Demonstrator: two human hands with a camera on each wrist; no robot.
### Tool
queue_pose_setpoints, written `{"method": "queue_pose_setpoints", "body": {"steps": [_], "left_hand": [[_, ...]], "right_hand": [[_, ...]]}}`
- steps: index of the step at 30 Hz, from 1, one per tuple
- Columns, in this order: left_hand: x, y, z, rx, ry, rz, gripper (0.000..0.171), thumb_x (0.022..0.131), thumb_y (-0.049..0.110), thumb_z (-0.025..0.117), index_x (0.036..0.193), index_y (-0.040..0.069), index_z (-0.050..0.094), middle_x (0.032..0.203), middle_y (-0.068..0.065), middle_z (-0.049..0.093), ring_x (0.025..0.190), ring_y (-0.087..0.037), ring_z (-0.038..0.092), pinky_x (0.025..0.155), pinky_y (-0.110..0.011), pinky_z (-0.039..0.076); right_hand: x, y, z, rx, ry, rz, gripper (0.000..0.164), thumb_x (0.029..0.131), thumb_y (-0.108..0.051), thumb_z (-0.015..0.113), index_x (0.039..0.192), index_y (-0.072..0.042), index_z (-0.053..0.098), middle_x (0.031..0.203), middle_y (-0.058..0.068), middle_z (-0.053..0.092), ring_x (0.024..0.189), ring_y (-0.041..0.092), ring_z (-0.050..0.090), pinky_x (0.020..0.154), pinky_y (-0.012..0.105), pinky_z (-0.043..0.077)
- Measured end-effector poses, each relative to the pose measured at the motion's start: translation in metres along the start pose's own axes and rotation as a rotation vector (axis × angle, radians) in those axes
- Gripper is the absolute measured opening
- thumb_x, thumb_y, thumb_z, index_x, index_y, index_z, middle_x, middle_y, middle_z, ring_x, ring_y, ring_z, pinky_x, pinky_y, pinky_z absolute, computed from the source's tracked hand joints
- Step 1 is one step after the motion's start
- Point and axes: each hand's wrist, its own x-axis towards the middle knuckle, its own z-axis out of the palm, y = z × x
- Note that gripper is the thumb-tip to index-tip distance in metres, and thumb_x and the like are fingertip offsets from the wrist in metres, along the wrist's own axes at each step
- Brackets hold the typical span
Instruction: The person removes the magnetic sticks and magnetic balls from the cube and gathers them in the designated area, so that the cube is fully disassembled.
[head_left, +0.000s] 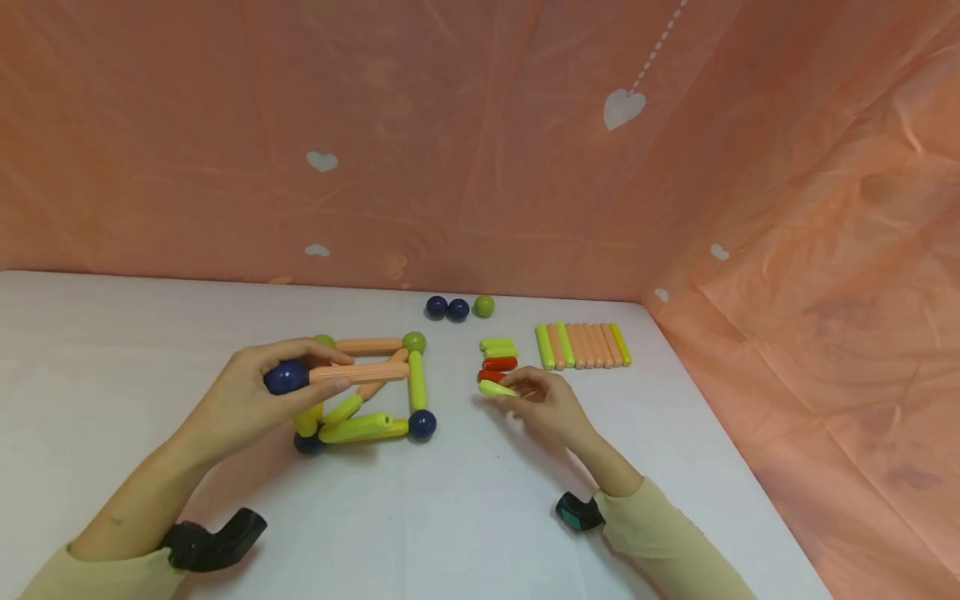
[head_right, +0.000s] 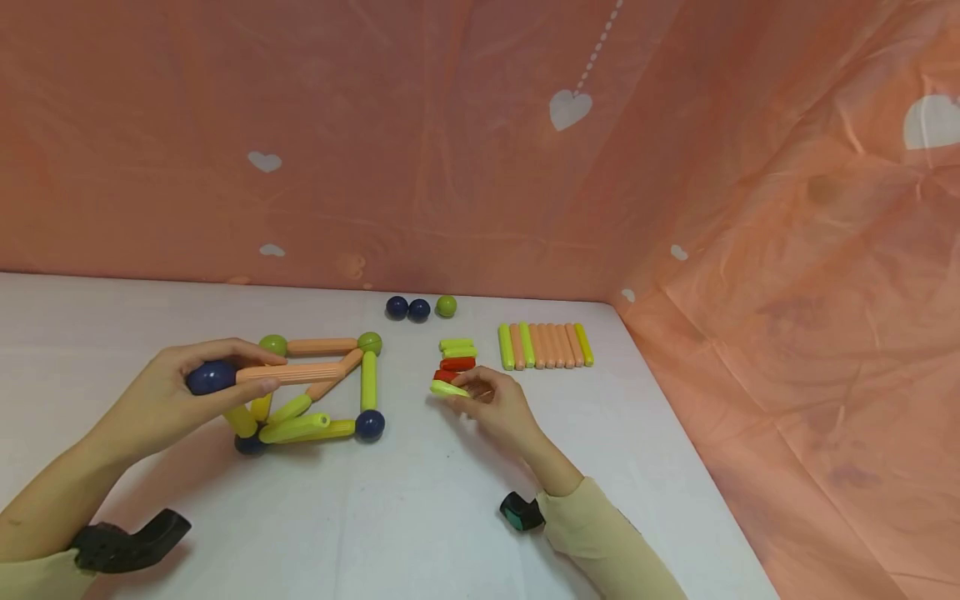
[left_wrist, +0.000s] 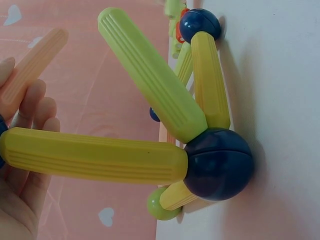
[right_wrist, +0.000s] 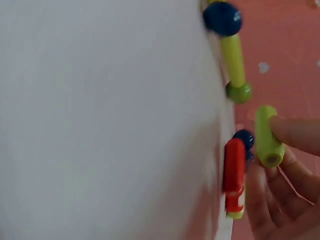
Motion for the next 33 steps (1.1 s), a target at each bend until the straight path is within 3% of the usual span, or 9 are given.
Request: {"method": "queue_pose_setpoints", "body": {"steps": [4,9,15,17,21,23,27,31,33], "left_hand": [[0.001,-0.001,0.0,0.003,0.003,0.01,0.026,0.088,0.028,0.071,0.111,0.017,0.069,0.118,-0.009,0.062,0.094,-0.012,0.052,0.066,-0.018,0.047],[0.0,-0.002,0.001,0.009,0.007,0.05,0.026,0.087,0.025,0.072,0.112,0.018,0.068,0.117,-0.009,0.062,0.094,-0.011,0.052,0.068,-0.017,0.046],[-0.002,-0.006,-0.001,0.039,-0.003,0.083,0.026,0.09,0.021,0.069,0.115,0.02,0.064,0.124,-0.008,0.06,0.104,-0.005,0.051,0.083,-0.016,0.044],[-0.002,-0.009,-0.002,0.015,-0.014,0.101,0.026,0.092,0.016,0.064,0.117,0.019,0.063,0.124,-0.006,0.06,0.102,-0.005,0.052,0.082,-0.018,0.044],[-0.002,-0.018,-0.005,-0.117,-0.042,0.168,0.032,0.096,-0.001,0.044,0.121,0.01,0.06,0.112,-0.003,0.063,0.09,-0.01,0.058,0.074,-0.02,0.046],[-0.002,-0.021,-0.006,-0.184,-0.06,0.19,0.039,0.093,-0.006,0.035,0.121,0.008,0.059,0.109,0.001,0.063,0.087,-0.013,0.06,0.075,-0.021,0.045],[-0.001,-0.023,-0.005,-0.237,-0.082,0.178,0.047,0.089,-0.004,0.03,0.121,0.011,0.06,0.117,0.007,0.06,0.093,-0.013,0.059,0.083,-0.031,0.038],[0.0,-0.022,-0.005,-0.248,-0.084,0.15,0.046,0.088,-0.001,0.029,0.12,0.011,0.059,0.111,0.004,0.063,0.093,-0.014,0.059,0.084,-0.04,0.033],[0.001,-0.02,-0.005,-0.245,-0.08,0.163,0.045,0.088,-0.001,0.029,0.12,0.01,0.059,0.105,0.002,0.065,0.091,-0.015,0.059,0.083,-0.038,0.034]], "right_hand": [[0.004,0.003,0.0,-0.131,0.022,0.024,0.019,0.082,-0.013,0.075,0.099,-0.006,0.069,0.088,0.003,0.063,0.076,0.013,0.051,0.066,0.02,0.043],[0.006,0.005,-0.001,-0.165,0.021,0.001,0.018,0.084,-0.006,0.072,0.101,-0.004,0.068,0.086,0.006,0.062,0.072,0.014,0.052,0.061,0.02,0.044],[0.006,0.003,-0.001,-0.16,0.071,-0.024,0.015,0.085,-0.002,0.068,0.101,-0.002,0.068,0.097,0.011,0.068,0.082,0.02,0.064,0.073,0.027,0.053],[0.007,-0.002,0.002,-0.119,0.096,-0.047,0.015,0.087,-0.004,0.067,0.102,-0.002,0.068,0.1,0.013,0.068,0.086,0.022,0.065,0.075,0.028,0.054],[0.01,-0.023,0.014,0.065,0.092,-0.152,0.021,0.088,-0.004,0.065,0.107,0.005,0.065,0.105,0.021,0.067,0.092,0.025,0.065,0.08,0.026,0.052],[0.012,-0.034,0.023,0.182,0.041,-0.194,0.026,0.089,-0.003,0.065,0.113,0.009,0.062,0.109,0.025,0.064,0.095,0.022,0.065,0.083,0.024,0.053],[0.014,-0.053,0.04,0.356,-0.091,-0.191,0.036,0.091,-0.007,0.064,0.123,0.007,0.057,0.118,0.028,0.06,0.101,0.021,0.065,0.085,0.026,0.054],[0.016,-0.068,0.054,0.454,-0.187,-0.177,0.044,0.092,-0.016,0.065,0.13,0.003,0.054,0.125,0.023,0.059,0.107,0.024,0.063,0.09,0.03,0.053],[0.016,-0.073,0.059,0.493,-0.207,-0.188,0.05,0.09,-0.024,0.068,0.13,0.003,0.054,0.128,0.02,0.059,0.106,0.017,0.064,0.092,0.03,0.052]]}}
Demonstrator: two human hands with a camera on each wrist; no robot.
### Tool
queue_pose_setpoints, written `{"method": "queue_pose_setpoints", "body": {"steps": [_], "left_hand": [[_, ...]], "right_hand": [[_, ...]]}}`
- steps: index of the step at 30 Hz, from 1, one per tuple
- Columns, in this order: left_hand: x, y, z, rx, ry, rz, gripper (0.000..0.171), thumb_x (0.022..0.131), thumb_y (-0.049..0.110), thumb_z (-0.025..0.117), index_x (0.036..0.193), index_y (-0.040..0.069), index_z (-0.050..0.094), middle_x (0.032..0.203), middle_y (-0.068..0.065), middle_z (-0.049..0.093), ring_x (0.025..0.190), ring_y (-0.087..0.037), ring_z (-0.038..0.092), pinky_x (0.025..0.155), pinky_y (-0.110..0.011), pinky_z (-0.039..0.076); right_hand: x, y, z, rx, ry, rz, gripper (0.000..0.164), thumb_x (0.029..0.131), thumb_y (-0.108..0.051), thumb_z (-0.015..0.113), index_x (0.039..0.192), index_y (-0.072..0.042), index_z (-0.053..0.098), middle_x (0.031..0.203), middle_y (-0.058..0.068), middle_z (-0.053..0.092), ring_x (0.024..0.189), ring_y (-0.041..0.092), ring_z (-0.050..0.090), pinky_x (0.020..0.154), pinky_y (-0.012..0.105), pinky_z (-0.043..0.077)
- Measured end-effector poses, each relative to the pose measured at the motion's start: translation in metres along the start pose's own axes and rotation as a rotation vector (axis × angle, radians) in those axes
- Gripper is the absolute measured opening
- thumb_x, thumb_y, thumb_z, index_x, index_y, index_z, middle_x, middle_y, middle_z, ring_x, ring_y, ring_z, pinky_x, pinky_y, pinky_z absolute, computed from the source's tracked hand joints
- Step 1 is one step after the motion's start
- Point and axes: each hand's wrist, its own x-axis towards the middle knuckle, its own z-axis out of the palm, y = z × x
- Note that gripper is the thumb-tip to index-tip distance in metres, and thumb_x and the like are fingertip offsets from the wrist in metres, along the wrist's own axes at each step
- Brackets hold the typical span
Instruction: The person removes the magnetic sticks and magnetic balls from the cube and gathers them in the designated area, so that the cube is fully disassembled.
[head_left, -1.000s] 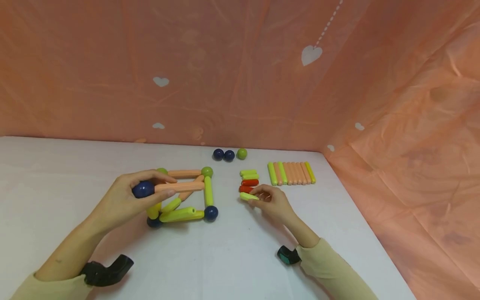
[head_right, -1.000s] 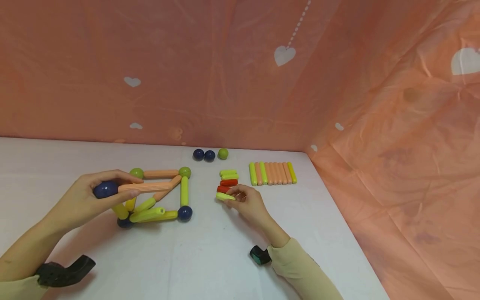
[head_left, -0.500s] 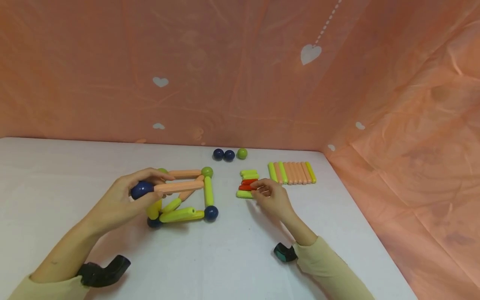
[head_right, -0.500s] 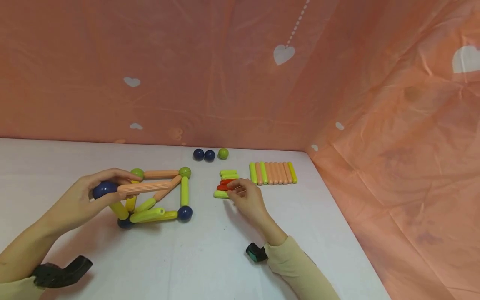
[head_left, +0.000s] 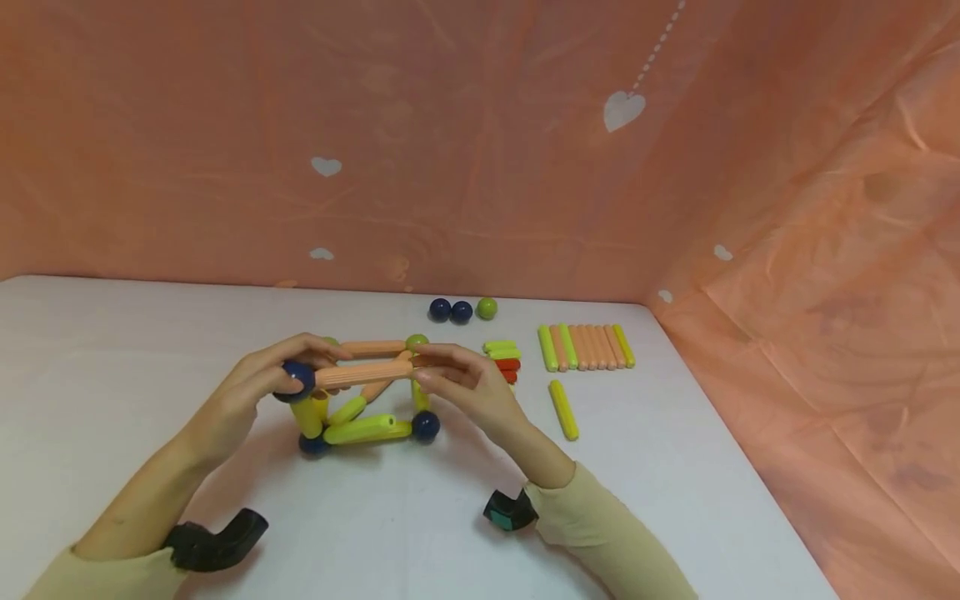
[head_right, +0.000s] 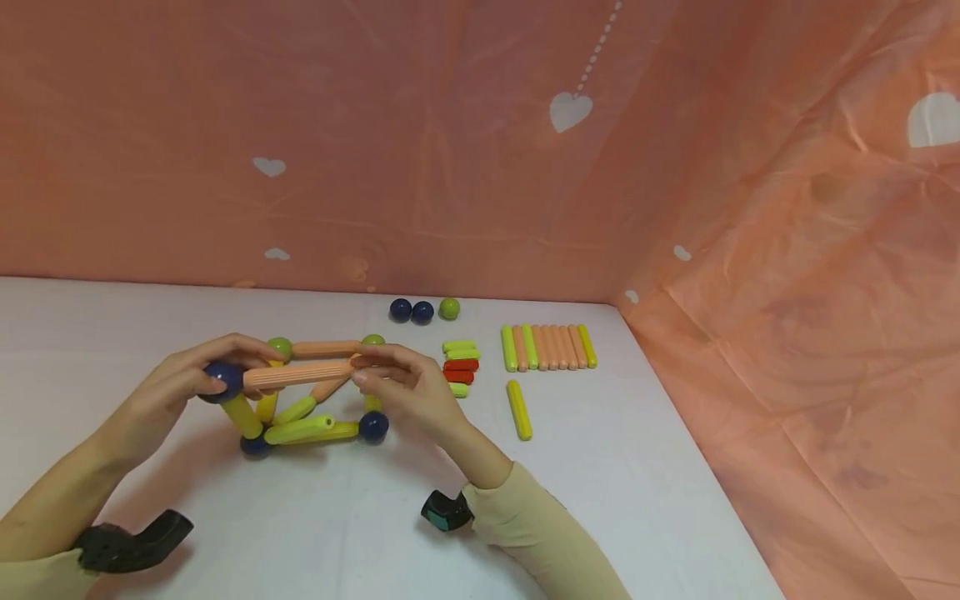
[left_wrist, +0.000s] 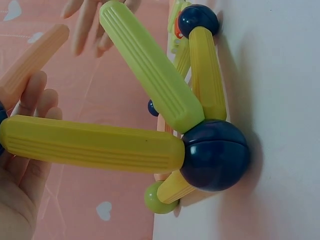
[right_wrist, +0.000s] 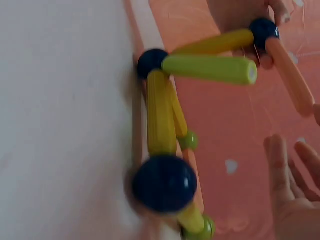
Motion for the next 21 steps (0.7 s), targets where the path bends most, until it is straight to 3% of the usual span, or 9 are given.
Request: {"method": "queue_pose_setpoints", "body": {"steps": [3,7,13,16,21], "left_hand": [[0.001,0.003,0.0,0.009,-0.005,0.02,0.045,0.089,-0.002,0.029,0.122,0.012,0.058,0.097,0.001,0.066,0.089,-0.016,0.059,0.083,-0.033,0.036],[0.0,0.008,0.0,0.068,-0.008,0.035,0.042,0.096,0.0,0.035,0.13,0.017,0.052,0.101,0.002,0.067,0.088,-0.015,0.061,0.078,-0.026,0.043],[-0.011,0.011,-0.003,0.277,0.094,0.029,0.043,0.091,0.009,0.064,0.129,0.023,0.053,0.104,0.009,0.067,0.092,-0.003,0.06,0.081,-0.011,0.046],[-0.017,0.009,-0.006,0.317,0.136,0.004,0.047,0.085,0.011,0.073,0.126,0.024,0.057,0.105,0.01,0.067,0.096,0.002,0.059,0.084,-0.006,0.043],[-0.022,0.008,-0.009,0.308,0.161,-0.057,0.048,0.082,0.015,0.077,0.126,0.024,0.059,0.11,0.012,0.065,0.098,0.006,0.058,0.082,-0.007,0.045]], "right_hand": [[0.002,-0.003,0.007,0.051,-0.019,-0.034,0.056,0.087,-0.029,0.071,0.129,0.004,0.055,0.127,0.02,0.059,0.1,0.01,0.064,0.092,0.03,0.053],[0.003,-0.006,0.014,0.084,-0.019,-0.072,0.051,0.087,-0.025,0.071,0.124,0.007,0.057,0.123,0.02,0.061,0.093,0.013,0.066,0.09,0.031,0.054],[0.004,-0.008,0.018,0.1,-0.003,-0.098,0.055,0.084,-0.031,0.074,0.118,0.01,0.059,0.118,0.016,0.064,0.089,0.011,0.066,0.088,0.028,0.054],[0.004,-0.009,0.019,0.09,0.005,-0.091,0.044,0.087,-0.021,0.072,0.116,0.01,0.06,0.116,0.012,0.066,0.089,0.01,0.065,0.086,0.027,0.054],[0.004,-0.01,0.021,0.053,0.014,-0.074,0.031,0.087,-0.003,0.068,0.115,0.009,0.061,0.116,0.014,0.065,0.092,0.01,0.062,0.083,0.022,0.054]]}}
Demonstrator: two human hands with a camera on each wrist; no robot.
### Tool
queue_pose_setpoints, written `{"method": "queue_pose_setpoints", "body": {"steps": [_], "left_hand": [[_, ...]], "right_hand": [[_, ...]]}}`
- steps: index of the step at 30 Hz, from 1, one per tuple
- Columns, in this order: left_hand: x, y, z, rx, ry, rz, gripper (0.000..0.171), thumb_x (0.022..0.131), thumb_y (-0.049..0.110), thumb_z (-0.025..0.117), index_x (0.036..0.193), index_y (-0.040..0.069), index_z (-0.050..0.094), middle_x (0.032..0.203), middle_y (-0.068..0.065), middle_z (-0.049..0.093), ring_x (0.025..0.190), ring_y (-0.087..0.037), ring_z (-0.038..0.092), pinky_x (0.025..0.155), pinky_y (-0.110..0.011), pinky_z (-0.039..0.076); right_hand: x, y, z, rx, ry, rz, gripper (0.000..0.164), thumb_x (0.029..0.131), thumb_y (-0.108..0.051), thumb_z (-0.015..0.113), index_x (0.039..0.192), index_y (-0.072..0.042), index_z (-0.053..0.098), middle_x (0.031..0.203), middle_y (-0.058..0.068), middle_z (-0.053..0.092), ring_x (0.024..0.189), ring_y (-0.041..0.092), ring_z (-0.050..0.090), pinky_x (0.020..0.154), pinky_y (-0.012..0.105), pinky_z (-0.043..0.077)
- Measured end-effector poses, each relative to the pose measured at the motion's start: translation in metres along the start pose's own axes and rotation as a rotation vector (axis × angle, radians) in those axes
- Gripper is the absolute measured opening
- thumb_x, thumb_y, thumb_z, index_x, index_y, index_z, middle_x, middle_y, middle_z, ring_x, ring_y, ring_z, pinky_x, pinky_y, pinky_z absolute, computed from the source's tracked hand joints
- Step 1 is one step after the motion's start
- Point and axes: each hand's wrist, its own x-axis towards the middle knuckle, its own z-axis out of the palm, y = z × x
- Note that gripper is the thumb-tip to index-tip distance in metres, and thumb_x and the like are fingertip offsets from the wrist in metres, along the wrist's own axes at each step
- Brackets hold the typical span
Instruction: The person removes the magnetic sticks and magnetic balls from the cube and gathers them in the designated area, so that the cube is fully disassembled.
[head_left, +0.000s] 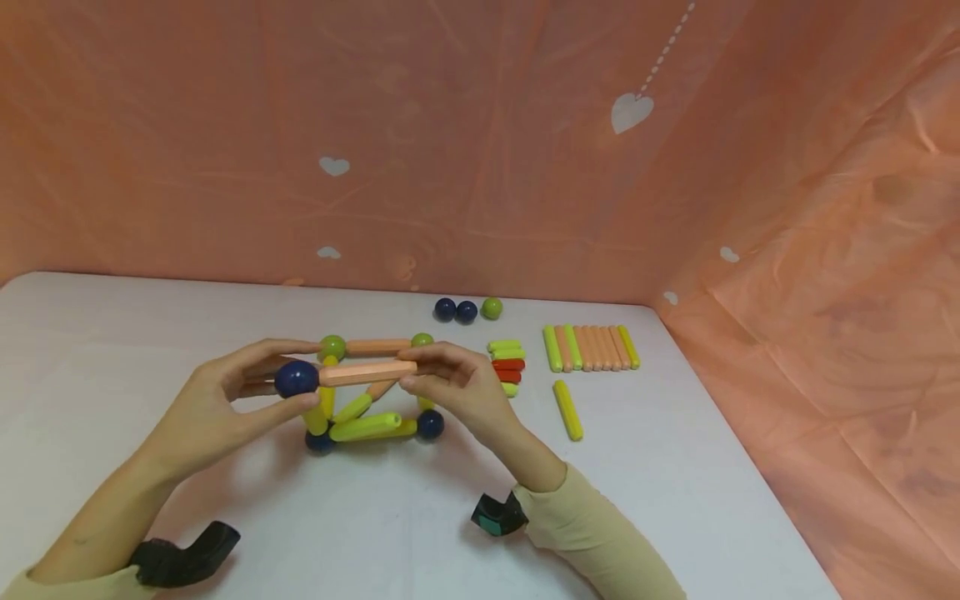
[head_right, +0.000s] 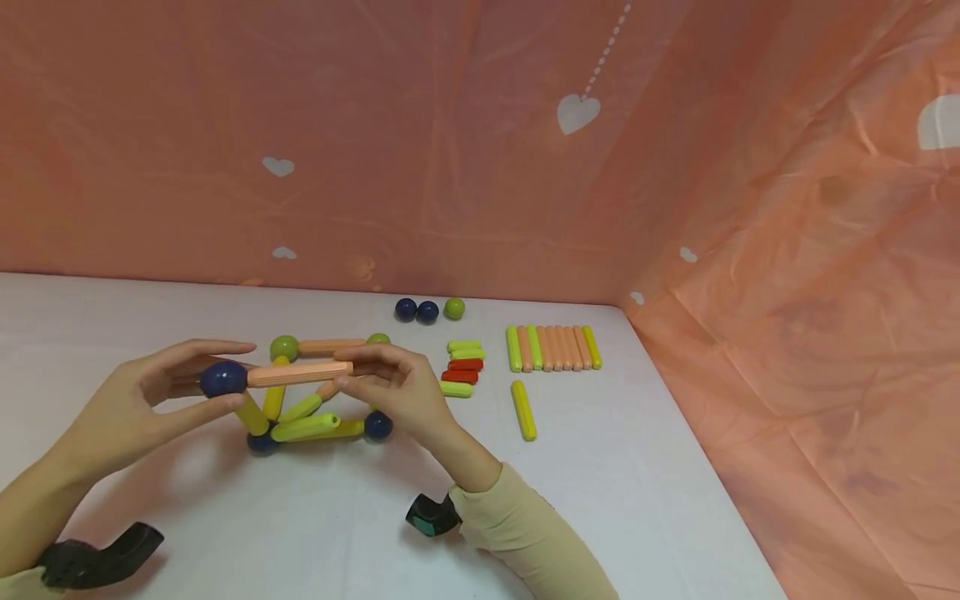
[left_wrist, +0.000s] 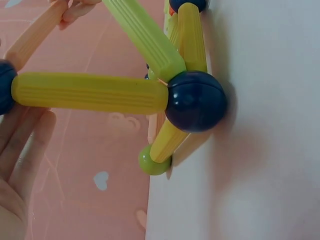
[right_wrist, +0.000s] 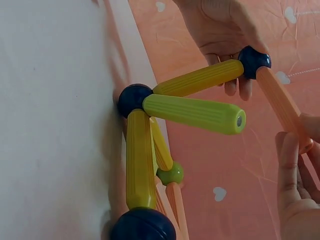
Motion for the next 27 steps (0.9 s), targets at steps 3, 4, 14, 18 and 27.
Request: {"method": "queue_pose_setpoints", "body": {"steps": [3,4,14,18,27], "left_hand": [[-0.001,0.001,-0.001,-0.008,-0.003,-0.019,0.046,0.082,0.017,0.077,0.125,0.021,0.062,0.111,0.014,0.066,0.096,0.004,0.061,0.08,-0.01,0.048],[-0.001,0.002,-0.002,-0.011,-0.005,-0.019,0.045,0.082,0.017,0.077,0.124,0.02,0.063,0.11,0.014,0.066,0.095,0.004,0.062,0.079,-0.011,0.049],[0.003,0.003,0.003,-0.07,-0.06,0.032,0.039,0.082,0.012,0.077,0.119,0.017,0.066,0.111,0.013,0.068,0.093,-0.001,0.065,0.077,-0.018,0.054],[0.003,0.002,0.002,-0.082,-0.073,0.001,0.039,0.083,0.013,0.075,0.121,0.016,0.065,0.112,0.017,0.066,0.091,-0.002,0.067,0.073,-0.018,0.055],[0.004,0.006,0.003,-0.078,-0.068,-0.012,0.038,0.081,0.015,0.077,0.118,0.015,0.065,0.105,0.012,0.069,0.089,-0.004,0.068,0.073,-0.019,0.055]], "right_hand": [[-0.001,0.0,0.0,-0.03,-0.009,-0.008,0.032,0.087,-0.004,0.069,0.116,0.008,0.062,0.116,0.019,0.064,0.091,0.01,0.061,0.081,0.022,0.054],[-0.002,-0.001,0.0,-0.042,-0.014,-0.013,0.033,0.087,-0.005,0.069,0.116,0.008,0.062,0.116,0.02,0.064,0.09,0.01,0.061,0.081,0.022,0.054],[-0.004,0.0,-0.009,-0.044,-0.058,-0.054,0.033,0.089,-0.006,0.066,0.114,0.016,0.061,0.106,0.037,0.062,0.083,0.006,0.067,0.081,0.026,0.056],[-0.008,0.002,-0.016,-0.027,-0.032,-0.054,0.035,0.09,-0.008,0.066,0.113,0.018,0.06,0.097,0.027,0.068,0.082,0.005,0.067,0.08,0.026,0.056],[-0.032,0.014,-0.058,0.055,0.274,0.056,0.033,0.089,0.001,0.062,0.115,0.021,0.054,0.093,-0.004,0.069,0.083,0.009,0.069,0.082,0.028,0.056]]}}
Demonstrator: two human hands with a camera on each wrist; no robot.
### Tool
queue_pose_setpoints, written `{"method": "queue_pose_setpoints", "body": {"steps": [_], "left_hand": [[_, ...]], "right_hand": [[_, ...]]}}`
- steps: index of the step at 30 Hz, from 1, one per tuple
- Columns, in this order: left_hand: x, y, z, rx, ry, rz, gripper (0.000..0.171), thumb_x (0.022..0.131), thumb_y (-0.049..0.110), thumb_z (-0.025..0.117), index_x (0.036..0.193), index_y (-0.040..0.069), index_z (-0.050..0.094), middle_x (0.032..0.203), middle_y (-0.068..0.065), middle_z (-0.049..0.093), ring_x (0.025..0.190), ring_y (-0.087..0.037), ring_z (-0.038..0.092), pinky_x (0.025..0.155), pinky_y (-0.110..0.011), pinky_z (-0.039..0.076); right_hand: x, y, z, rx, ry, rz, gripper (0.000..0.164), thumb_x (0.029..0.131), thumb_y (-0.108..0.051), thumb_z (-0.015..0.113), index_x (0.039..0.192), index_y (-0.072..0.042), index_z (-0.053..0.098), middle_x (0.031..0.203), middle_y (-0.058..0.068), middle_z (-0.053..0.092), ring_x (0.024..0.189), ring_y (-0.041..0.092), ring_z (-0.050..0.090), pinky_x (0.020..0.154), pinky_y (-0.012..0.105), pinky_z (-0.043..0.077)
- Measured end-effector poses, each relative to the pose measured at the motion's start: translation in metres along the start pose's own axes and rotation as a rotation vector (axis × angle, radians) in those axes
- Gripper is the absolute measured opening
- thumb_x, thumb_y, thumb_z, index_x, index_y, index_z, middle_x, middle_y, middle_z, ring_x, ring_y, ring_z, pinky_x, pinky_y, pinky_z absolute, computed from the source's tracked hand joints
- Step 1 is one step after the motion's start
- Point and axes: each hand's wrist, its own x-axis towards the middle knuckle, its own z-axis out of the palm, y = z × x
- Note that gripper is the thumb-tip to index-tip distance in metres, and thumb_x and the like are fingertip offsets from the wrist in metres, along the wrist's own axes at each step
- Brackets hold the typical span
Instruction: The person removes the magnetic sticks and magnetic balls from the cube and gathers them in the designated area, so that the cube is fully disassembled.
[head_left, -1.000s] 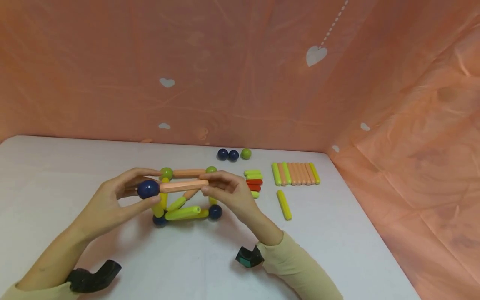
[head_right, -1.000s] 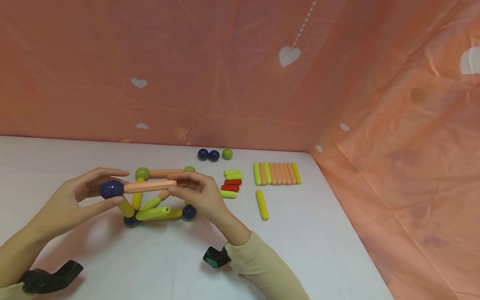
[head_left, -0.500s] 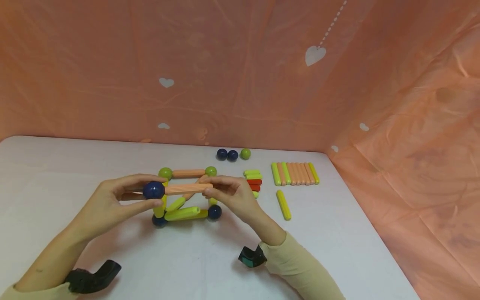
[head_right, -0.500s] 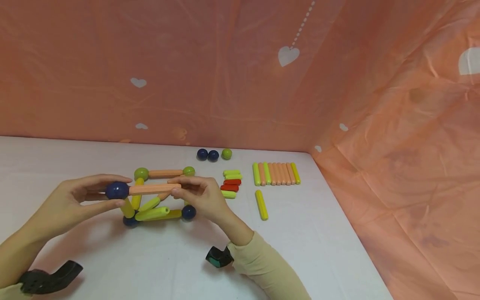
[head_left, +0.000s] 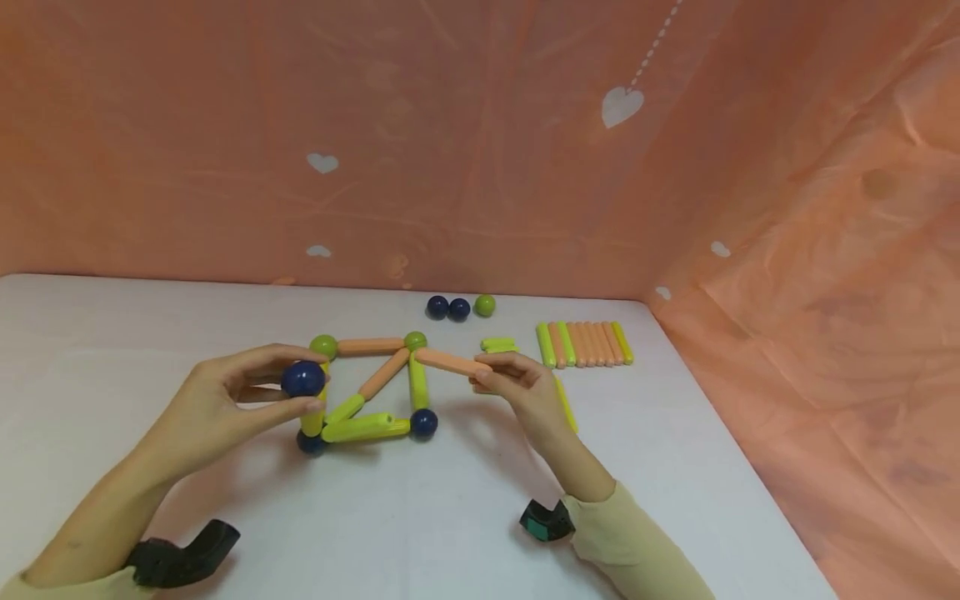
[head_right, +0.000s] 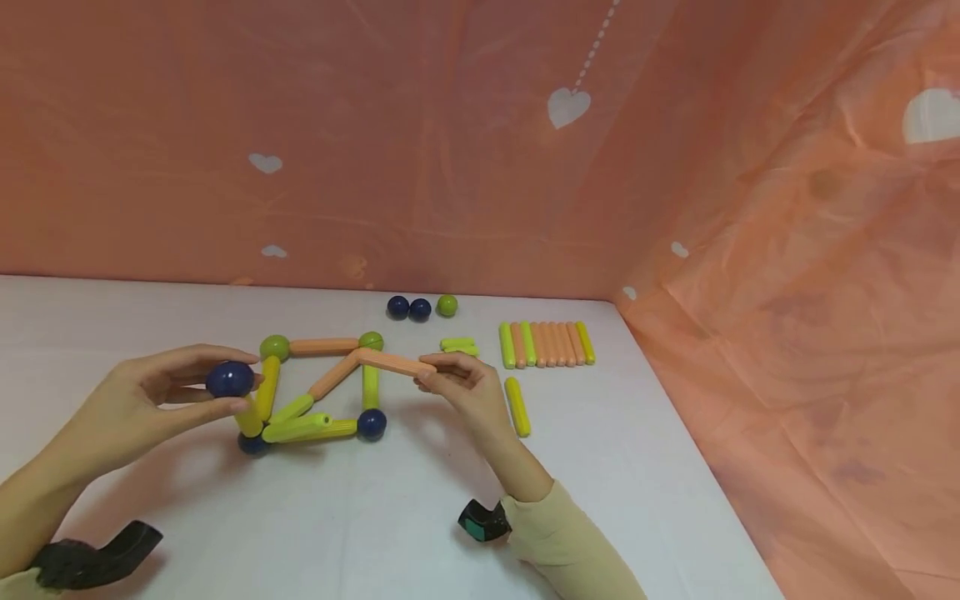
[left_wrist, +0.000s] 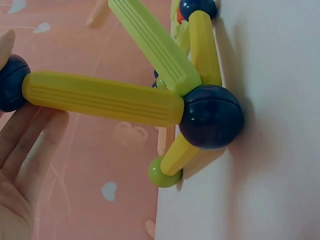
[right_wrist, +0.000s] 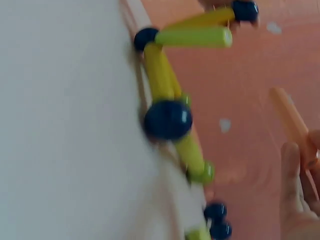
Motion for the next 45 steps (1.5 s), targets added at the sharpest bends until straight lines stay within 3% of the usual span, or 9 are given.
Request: {"method": "queue_pose_setpoints", "body": {"steps": [4,8,12,19,24,29,33,40,45], "left_hand": [[0.0,0.0,0.0,0.003,0.002,-0.025,0.039,0.082,0.017,0.077,0.118,0.014,0.065,0.104,0.015,0.068,0.087,-0.005,0.069,0.071,-0.02,0.056],[0.0,-0.003,-0.001,0.014,0.006,0.0,0.039,0.081,0.014,0.077,0.118,0.011,0.064,0.106,0.016,0.067,0.089,-0.001,0.067,0.072,-0.018,0.055],[0.001,-0.005,-0.001,0.033,0.004,0.007,0.04,0.08,0.014,0.078,0.118,0.013,0.065,0.104,0.017,0.066,0.088,-0.002,0.066,0.072,-0.017,0.054],[0.002,-0.004,0.0,0.027,0.002,0.019,0.039,0.081,0.013,0.078,0.118,0.011,0.065,0.104,0.015,0.067,0.087,-0.003,0.066,0.072,-0.017,0.054],[0.003,-0.005,0.001,0.029,0.007,0.032,0.039,0.08,0.012,0.078,0.117,0.013,0.065,0.104,0.015,0.067,0.089,0.0,0.065,0.073,-0.015,0.053],[0.002,-0.007,0.001,0.02,0.003,0.025,0.04,0.081,0.011,0.078,0.118,0.014,0.065,0.106,0.016,0.067,0.089,-0.001,0.065,0.074,-0.015,0.053],[0.001,-0.009,0.0,0.018,0.002,-0.002,0.041,0.081,0.013,0.077,0.119,0.015,0.065,0.107,0.017,0.066,0.088,-0.003,0.065,0.073,-0.017,0.053],[0.001,-0.01,0.0,0.028,0.009,-0.004,0.041,0.081,0.014,0.078,0.12,0.016,0.065,0.109,0.018,0.065,0.089,-0.002,0.065,0.073,-0.017,0.053],[0.001,-0.009,0.0,0.023,0.007,0.013,0.04,0.081,0.013,0.077,0.119,0.014,0.065,0.109,0.017,0.065,0.089,-0.002,0.065,0.073,-0.016,0.052]], "right_hand": [[-0.008,0.004,-0.027,-0.055,0.154,0.063,0.031,0.09,0.001,0.062,0.116,0.017,0.057,0.093,-0.003,0.07,0.083,0.01,0.068,0.084,0.032,0.056],[-0.015,0.007,-0.049,-0.136,0.303,0.135,0.029,0.089,-0.004,0.065,0.114,0.011,0.062,0.085,-0.004,0.071,0.08,0.01,0.068,0.085,0.032,0.056],[-0.021,0.008,-0.066,-0.116,0.424,0.212,0.029,0.089,-0.005,0.066,0.115,0.008,0.061,0.084,-0.003,0.071,0.08,0.011,0.068,0.084,0.028,0.056],[-0.036,0.009,-0.09,-0.128,0.562,0.264,0.031,0.09,-0.011,0.067,0.115,0.007,0.06,0.084,-0.005,0.067,0.08,0.01,0.068,0.084,0.025,0.055],[-0.041,0.01,-0.102,-0.082,0.648,0.297,0.016,0.087,-0.007,0.067,0.1,0.003,0.064,0.079,-0.004,0.065,0.074,0.008,0.066,0.077,0.023,0.056],[-0.047,0.011,-0.108,-0.125,0.63,0.39,0.012,0.088,-0.007,0.063,0.097,0.001,0.059,0.085,-0.001,0.061,0.073,0.007,0.063,0.073,0.019,0.054],[-0.049,0.012,-0.11,-0.277,0.551,0.447,0.019,0.089,-0.01,0.063,0.102,0.003,0.058,0.085,-0.002,0.065,0.071,0.004,0.064,0.069,0.017,0.052],[-0.048,0.013,-0.108,-0.577,0.447,0.448,0.027,0.087,-0.019,0.068,0.103,0.003,0.062,0.077,-0.002,0.065,0.067,0.008,0.057,0.061,0.02,0.049],[-0.047,0.01,-0.104,-0.634,0.434,0.444,0.025,0.088,-0.02,0.067,0.102,0.0,0.065,0.082,0.0,0.064,0.074,0.012,0.051,0.059,0.022,0.044]]}}
